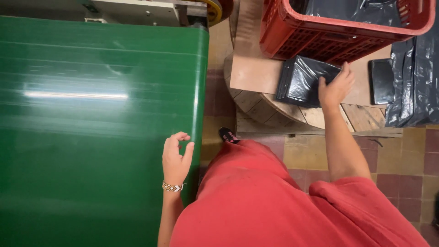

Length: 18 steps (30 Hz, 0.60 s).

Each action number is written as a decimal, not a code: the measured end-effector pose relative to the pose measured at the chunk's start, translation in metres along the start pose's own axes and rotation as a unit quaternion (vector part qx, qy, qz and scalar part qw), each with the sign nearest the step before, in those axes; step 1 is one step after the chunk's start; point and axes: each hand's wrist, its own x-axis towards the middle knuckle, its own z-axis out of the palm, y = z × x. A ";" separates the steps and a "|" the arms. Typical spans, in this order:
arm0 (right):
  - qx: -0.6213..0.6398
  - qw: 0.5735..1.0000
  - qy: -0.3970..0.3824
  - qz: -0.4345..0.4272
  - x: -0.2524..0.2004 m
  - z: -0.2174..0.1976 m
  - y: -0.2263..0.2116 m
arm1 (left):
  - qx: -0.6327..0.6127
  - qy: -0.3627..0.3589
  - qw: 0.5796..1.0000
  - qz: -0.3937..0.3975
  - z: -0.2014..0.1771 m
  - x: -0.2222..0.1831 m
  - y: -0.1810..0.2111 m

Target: Folding plastic bags on a conveyor belt and placing them into a storage crate.

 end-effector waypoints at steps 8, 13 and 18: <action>-0.194 0.920 -0.063 -0.335 -0.018 0.034 -0.046 | 0.015 0.014 0.999 0.025 0.007 0.001 0.002; -0.212 0.922 -0.095 -0.309 -0.021 0.048 -0.037 | 0.022 0.015 1.000 0.010 0.016 -0.004 -0.006; -0.222 0.908 -0.065 -0.350 -0.021 0.048 -0.040 | 0.025 -0.005 1.000 -0.010 0.020 -0.009 -0.002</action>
